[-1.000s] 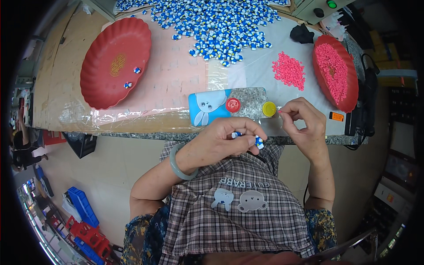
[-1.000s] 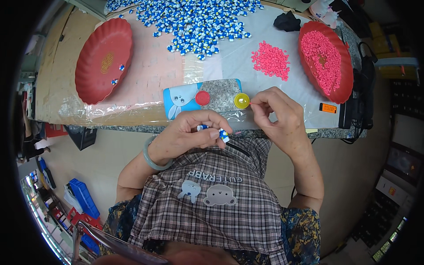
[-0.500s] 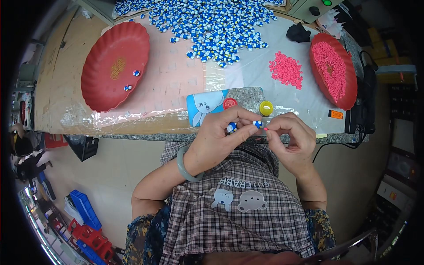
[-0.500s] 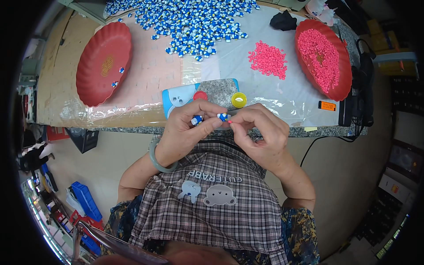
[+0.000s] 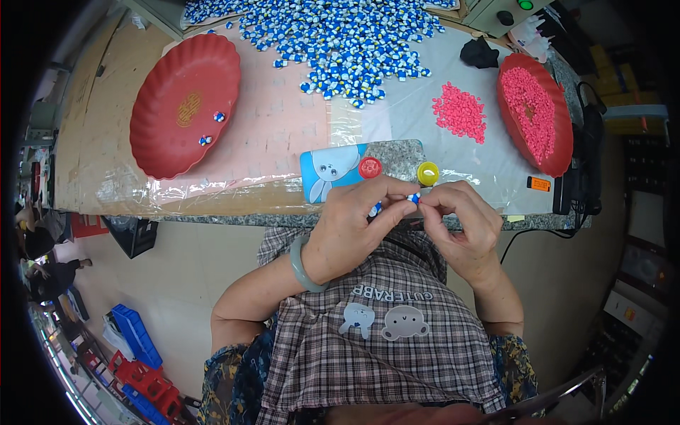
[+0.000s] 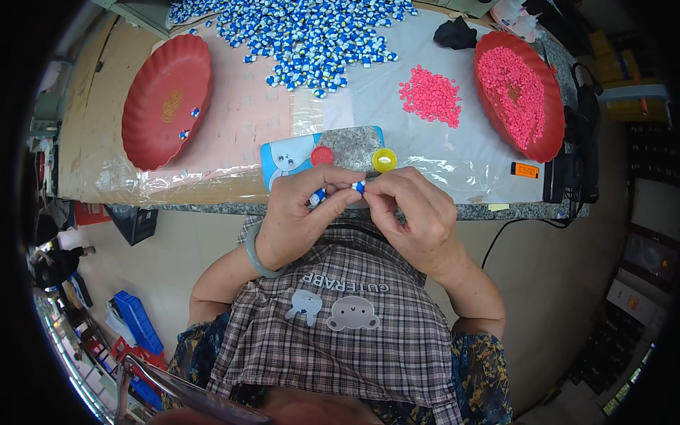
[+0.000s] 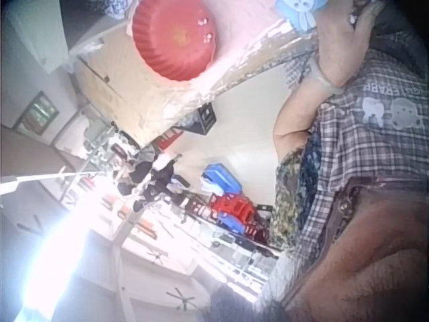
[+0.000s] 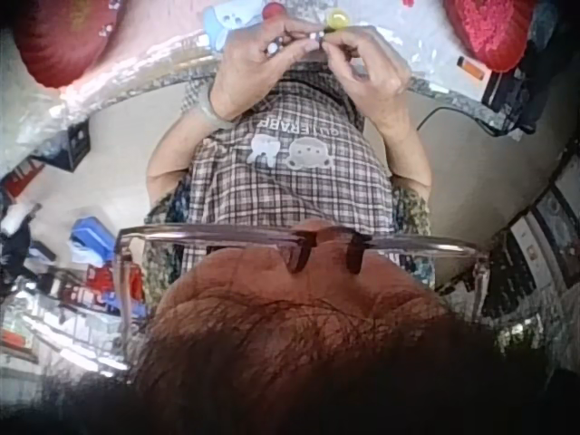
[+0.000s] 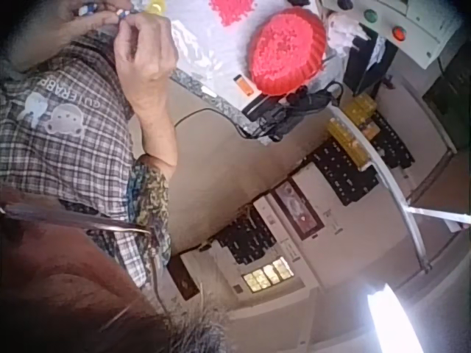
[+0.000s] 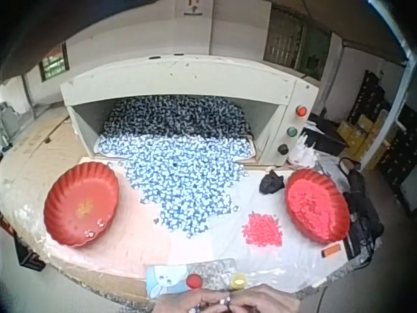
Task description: Assembling small blue and pink plastic components at a factory workbench.
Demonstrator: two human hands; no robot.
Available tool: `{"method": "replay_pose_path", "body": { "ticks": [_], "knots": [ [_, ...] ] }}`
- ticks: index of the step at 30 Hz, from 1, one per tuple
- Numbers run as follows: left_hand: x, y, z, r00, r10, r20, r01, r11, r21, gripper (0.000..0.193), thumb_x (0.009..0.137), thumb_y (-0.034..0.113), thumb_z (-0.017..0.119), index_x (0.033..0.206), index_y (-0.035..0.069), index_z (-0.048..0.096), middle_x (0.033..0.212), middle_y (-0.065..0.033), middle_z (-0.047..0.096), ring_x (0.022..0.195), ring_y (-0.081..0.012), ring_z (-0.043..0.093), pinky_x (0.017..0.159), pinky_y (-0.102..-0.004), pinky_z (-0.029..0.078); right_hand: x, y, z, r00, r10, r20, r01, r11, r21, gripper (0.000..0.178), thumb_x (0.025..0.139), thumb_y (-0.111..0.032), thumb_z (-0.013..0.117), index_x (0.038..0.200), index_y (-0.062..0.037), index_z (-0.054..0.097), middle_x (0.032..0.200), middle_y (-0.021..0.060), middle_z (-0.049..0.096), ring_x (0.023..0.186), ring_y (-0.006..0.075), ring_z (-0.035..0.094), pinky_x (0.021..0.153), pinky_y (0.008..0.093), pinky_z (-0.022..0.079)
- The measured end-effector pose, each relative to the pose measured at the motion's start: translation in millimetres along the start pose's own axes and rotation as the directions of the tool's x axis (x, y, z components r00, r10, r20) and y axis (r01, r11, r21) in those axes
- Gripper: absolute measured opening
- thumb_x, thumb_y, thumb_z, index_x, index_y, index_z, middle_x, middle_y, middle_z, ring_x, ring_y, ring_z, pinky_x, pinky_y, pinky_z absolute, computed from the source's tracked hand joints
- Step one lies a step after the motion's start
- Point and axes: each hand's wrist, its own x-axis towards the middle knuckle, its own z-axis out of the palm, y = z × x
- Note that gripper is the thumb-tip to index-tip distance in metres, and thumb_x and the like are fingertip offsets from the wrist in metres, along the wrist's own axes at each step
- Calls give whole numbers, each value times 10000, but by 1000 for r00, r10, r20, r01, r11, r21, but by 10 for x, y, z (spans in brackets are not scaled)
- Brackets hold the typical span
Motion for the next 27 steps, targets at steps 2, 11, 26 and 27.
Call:
{"method": "replay_pose_path", "body": {
  "ticks": [2, 11, 26, 27],
  "knots": [
    [1, 6, 1, 1000, 28, -3, -28, 999, 20, 224, 892, 72, 730, 1104, 5, 703, 906, -98, 744, 785, -163, 700, 712, -275, 546, 5, 3, -16, 997, 68, 22, -70, 995, 71, 176, 769, 80, 759, 898, 18, 657, 834, 100, 676, 665, 164, 678, 562, 249, 546],
    [21, 0, -50, 964, 259, 59, -265, 955, 136, 176, 881, 64, 725, 1049, 11, 712, 943, -119, 739, 789, -228, 719, 682, -314, 557, -70, 71, -121, 911, 358, 204, -407, 860, 308, 218, 819, 78, 756, 962, 20, 603, 884, 64, 666, 727, 99, 653, 633, 224, 551],
    [252, -211, -918, 953, -276, -121, 93, 650, -754, 222, 1014, 154, 538, 1133, -18, 615, 1059, -100, 645, 769, -96, 535, 572, -188, 395, 154, 1145, -115, 989, 144, -35, -149, 958, -245, 133, 861, 29, 699, 989, 3, 673, 876, 87, 625, 689, 172, 607, 600, 296, 474],
    [269, -220, -1017, 954, -249, -169, 49, 683, -729, 201, 1011, 146, 546, 1109, -5, 635, 960, -55, 627, 745, -83, 527, 588, -193, 397, 167, 1171, -96, 995, 100, -24, -102, 951, -291, 132, 856, 31, 699, 981, 0, 670, 870, 106, 619, 691, 207, 613, 602, 311, 476]
  ]
}}
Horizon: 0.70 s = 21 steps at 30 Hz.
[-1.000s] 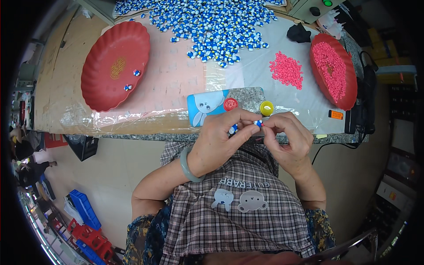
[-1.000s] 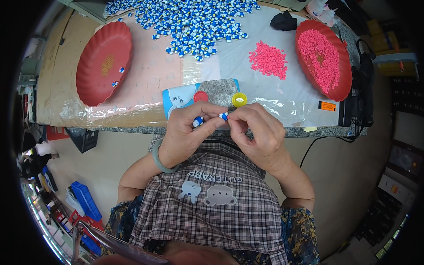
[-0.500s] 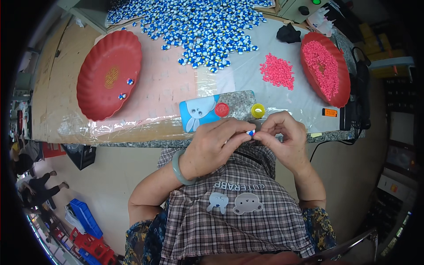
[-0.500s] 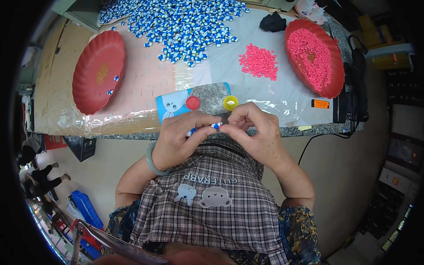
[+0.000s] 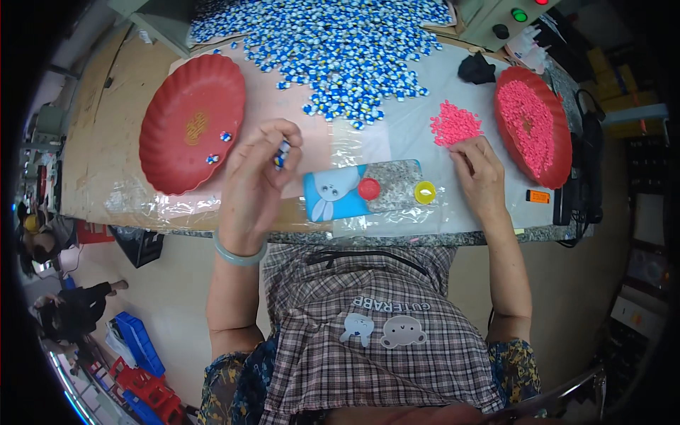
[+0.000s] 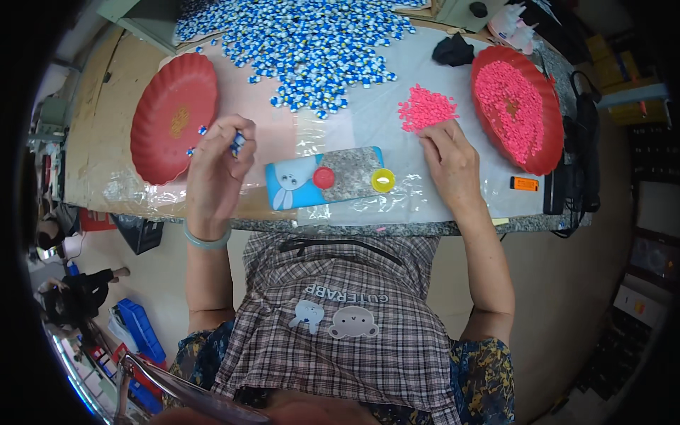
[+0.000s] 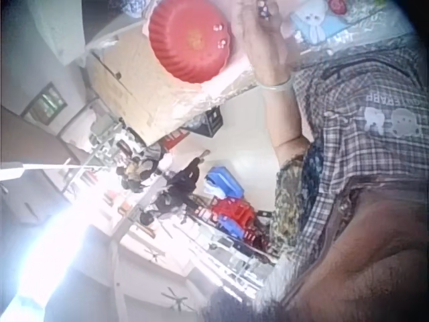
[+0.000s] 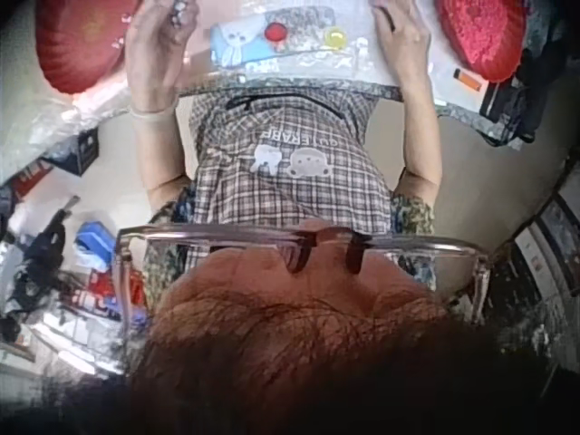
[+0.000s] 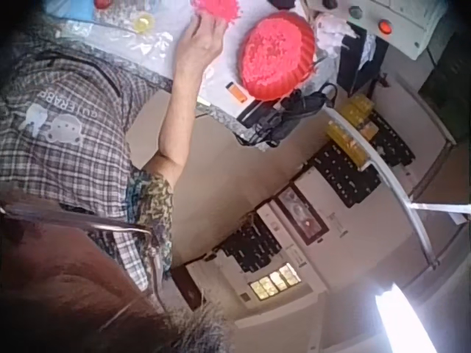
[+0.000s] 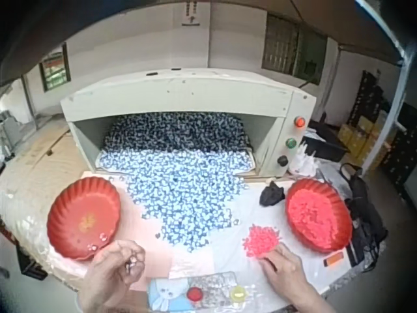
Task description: Assembling small blue and pink plastic components at a factory workbench.
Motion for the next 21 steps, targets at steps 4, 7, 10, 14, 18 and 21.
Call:
{"method": "replay_pose_path", "body": {
  "ticks": [4, 7, 10, 14, 18, 21],
  "knots": [
    [123, 485, -359, 870, 471, -143, -254, 678, 690, 180, 1018, 126, 539, 1053, -2, 662, 904, -21, 626, 715, -54, 502, 628, -208, 412, 48, 19, -27, 999, -14, 40, 16, 999, -39, 112, 843, 44, 688, 934, 7, 635, 877, 123, 608, 710, 260, 621, 612, 352, 481],
    [317, 759, -774, 732, 681, -28, -237, 292, 927, 175, 1006, 98, 526, 1044, -4, 663, 928, -47, 664, 746, -120, 585, 678, -280, 465, 85, -23, -72, 995, -41, 93, 53, 989, -137, 117, 850, 40, 681, 938, 5, 611, 886, 120, 610, 720, 260, 628, 618, 364, 487],
    [413, 780, -898, 784, 572, 240, -112, -251, 962, 166, 905, 69, 592, 1048, 37, 669, 1130, -140, 663, 1113, -369, 598, 937, -461, 476, 84, -11, -74, 996, -39, 86, 48, 993, -104, 118, 855, 48, 666, 934, 2, 591, 887, 116, 603, 707, 256, 633, 621, 356, 499],
    [539, 452, -472, 664, 515, 542, -270, -512, 816, 209, 822, 33, 639, 1026, 59, 677, 1149, -140, 639, 1183, -385, 534, 978, -471, 459, 26, -34, -97, 996, 66, 53, -71, 992, 102, 100, 872, 64, 638, 938, 11, 585, 881, 80, 620, 705, 169, 627, 639, 294, 510],
    [700, 1, -43, 654, 280, 703, -675, -204, 709, 206, 789, -27, 595, 965, 46, 673, 1006, -120, 633, 967, -309, 624, 782, -409, 536, -72, -8, -123, 948, 290, 130, -316, 910, 270, 76, 896, 58, 613, 954, 13, 593, 874, 39, 625, 750, 95, 603, 657, 249, 500],
    [810, -231, 148, 643, 103, 759, -736, -188, 650, 130, 798, 2, 589, 908, 29, 654, 933, -116, 612, 911, -291, 629, 736, -404, 540, -63, -30, -159, 936, 307, 173, -350, 862, 367, 68, 915, 50, 592, 961, 3, 605, 854, 10, 615, 758, 59, 583, 657, 210, 480]
  ]
}}
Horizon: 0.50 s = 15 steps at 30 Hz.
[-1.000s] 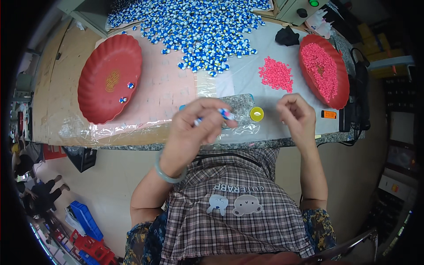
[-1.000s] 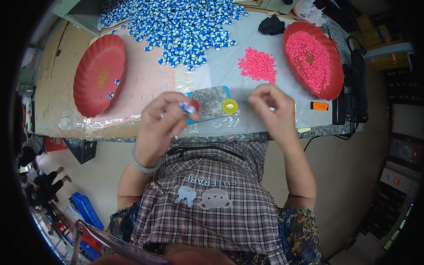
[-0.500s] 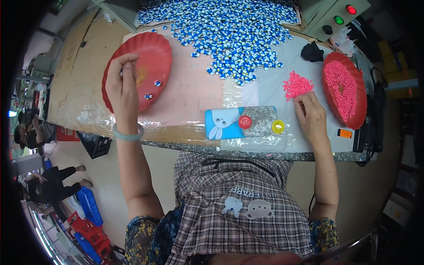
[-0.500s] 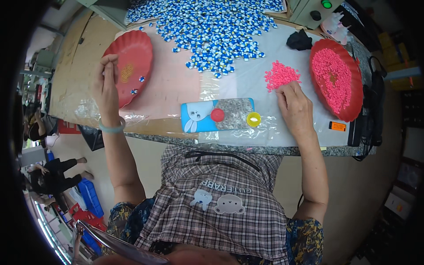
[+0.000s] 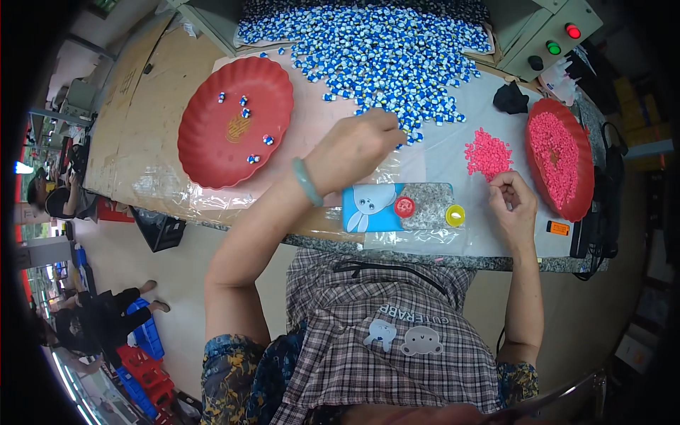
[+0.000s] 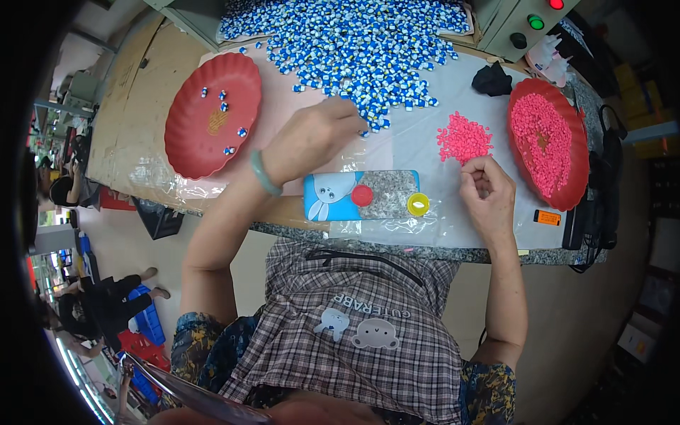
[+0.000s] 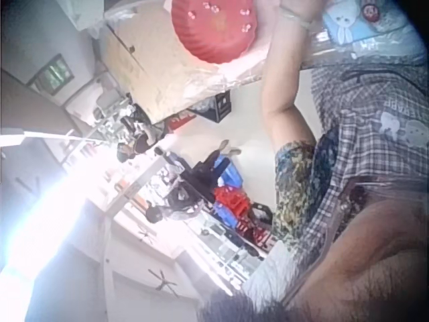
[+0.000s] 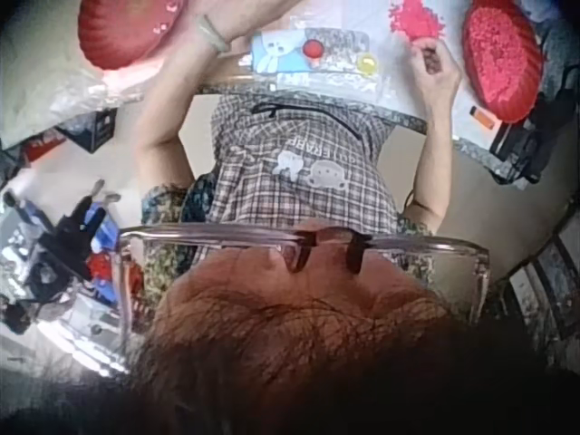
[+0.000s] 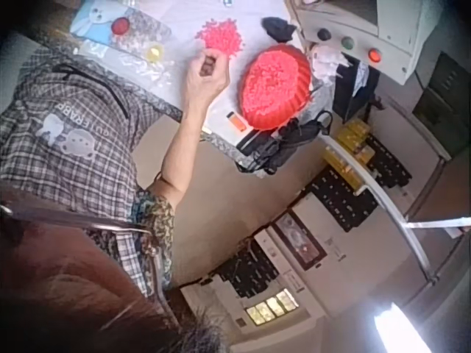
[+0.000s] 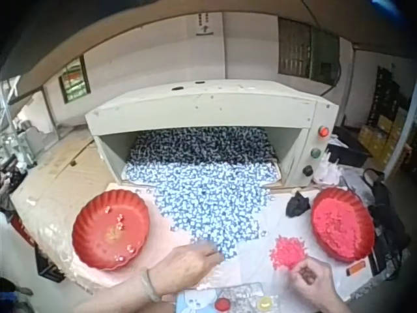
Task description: Assembling small blue and pink plastic components at a factory workbench.
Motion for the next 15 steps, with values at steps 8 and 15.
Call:
{"method": "replay_pose_path", "body": {
  "ticks": [8, 15],
  "knots": [
    [96, -14, 113, 982, -9, 191, -11, 994, 107, 131, 806, 86, 681, 926, 48, 642, 962, -100, 595, 949, -278, 615, 766, -407, 540, -84, -41, -10, 984, 156, 87, -177, 917, 358, 69, 952, -11, 625, 1021, -2, 622, 851, 25, 642, 715, 85, 614, 593, 223, 486],
    [-1, 340, -204, 844, -468, 263, 459, 374, -806, 186, 932, 103, 697, 1063, -27, 684, 973, -55, 701, 776, -92, 617, 674, -220, 499, -231, -267, -42, 984, 98, 151, -160, 858, 488, 65, 949, 38, 603, 1012, 28, 614, 892, 82, 662, 724, 113, 635, 616, 237, 526]
  ]
}}
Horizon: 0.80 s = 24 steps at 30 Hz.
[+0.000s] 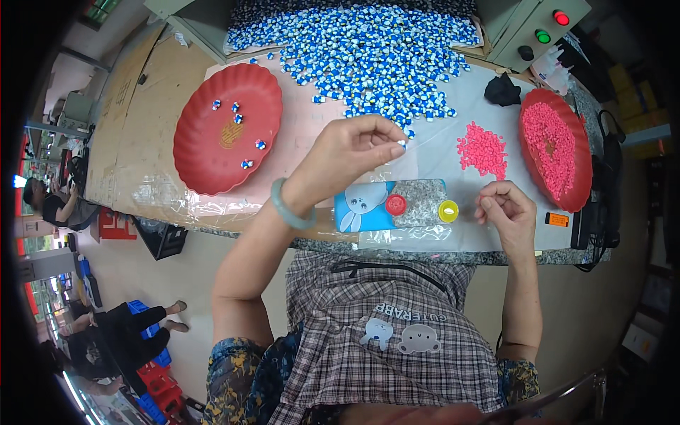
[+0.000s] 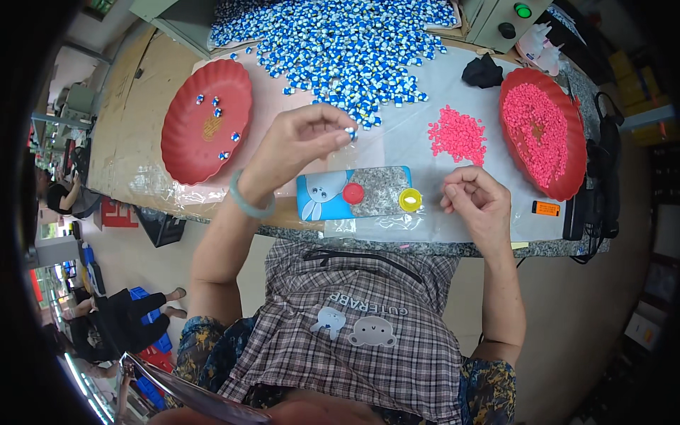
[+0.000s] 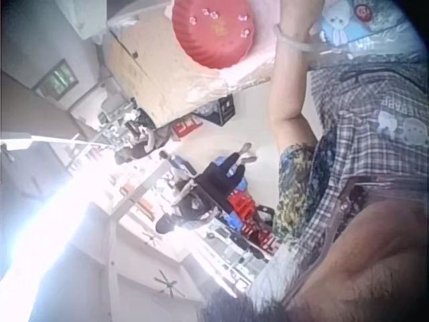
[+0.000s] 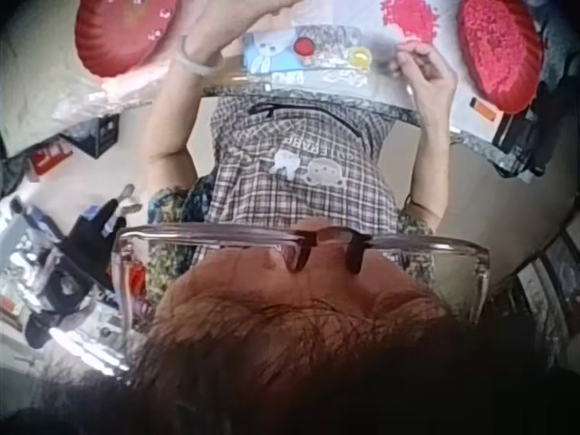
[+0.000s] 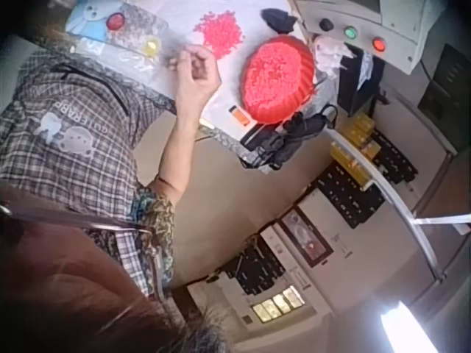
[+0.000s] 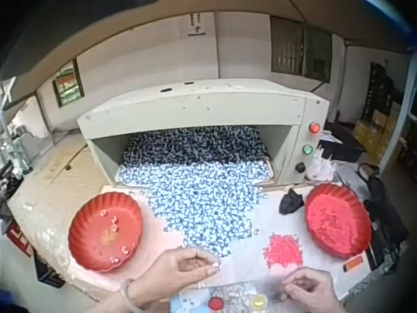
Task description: Assembling small blue and pink plastic components at a factory workbench.
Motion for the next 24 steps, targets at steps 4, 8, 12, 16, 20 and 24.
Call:
{"method": "replay_pose_path", "body": {
  "ticks": [4, 8, 12, 16, 20, 24],
  "knots": [
    [-257, 192, 172, 990, -127, 62, 142, 893, -427, 210, 944, 51, 661, 1133, -39, 674, 991, -99, 708, 776, -94, 638, 671, -219, 511, -116, -173, 120, 1000, -5, 26, 4, 1000, 28, 66, 939, 52, 608, 1002, 32, 601, 894, 90, 659, 728, 116, 638, 615, 240, 534],
    [-454, 182, 342, 976, -152, 153, 208, 850, -483, 220, 959, 21, 624, 1167, -43, 656, 1027, -120, 706, 814, -115, 665, 718, -239, 545, -238, -299, 257, 997, -14, 77, 8, 996, 86, 95, 917, 74, 627, 985, 27, 580, 896, 114, 657, 724, 123, 650, 608, 234, 541],
    [-616, 167, 560, 963, -174, 207, 257, 824, -505, 171, 956, -3, 624, 1117, -48, 659, 1048, -111, 688, 865, -122, 661, 785, -256, 559, -302, -363, 396, 989, 28, 147, -44, 993, 108, 132, 898, 93, 643, 981, 23, 568, 911, 137, 664, 716, 135, 666, 615, 232, 555],
    [-699, 90, 706, 957, -152, 248, 249, 866, -433, 149, 941, -25, 625, 1083, -57, 658, 1058, -68, 648, 875, -108, 641, 782, -245, 548, -332, -318, 432, 980, -13, 200, -1, 998, 68, 151, 899, 88, 653, 1001, 25, 561, 930, 142, 669, 728, 140, 675, 622, 235, 567],
    [-717, 60, 780, 967, -161, 195, 219, 918, -331, 142, 925, -14, 642, 1061, -25, 681, 1016, -53, 656, 839, -95, 627, 727, -231, 528, -369, -335, 435, 974, -3, 228, 0, 1000, 11, 161, 902, 82, 654, 1015, 27, 553, 924, 134, 668, 728, 143, 677, 617, 235, 566],
    [-725, 41, 837, 992, 34, 124, -37, 999, 28, 121, 874, 23, 693, 995, 21, 687, 894, -39, 655, 742, -84, 601, 634, -229, 488, -349, -367, 433, 963, 50, 263, -40, 998, -43, 170, 895, 82, 663, 1014, 26, 556, 897, 117, 675, 726, 135, 680, 618, 241, 564]
  ]
}}
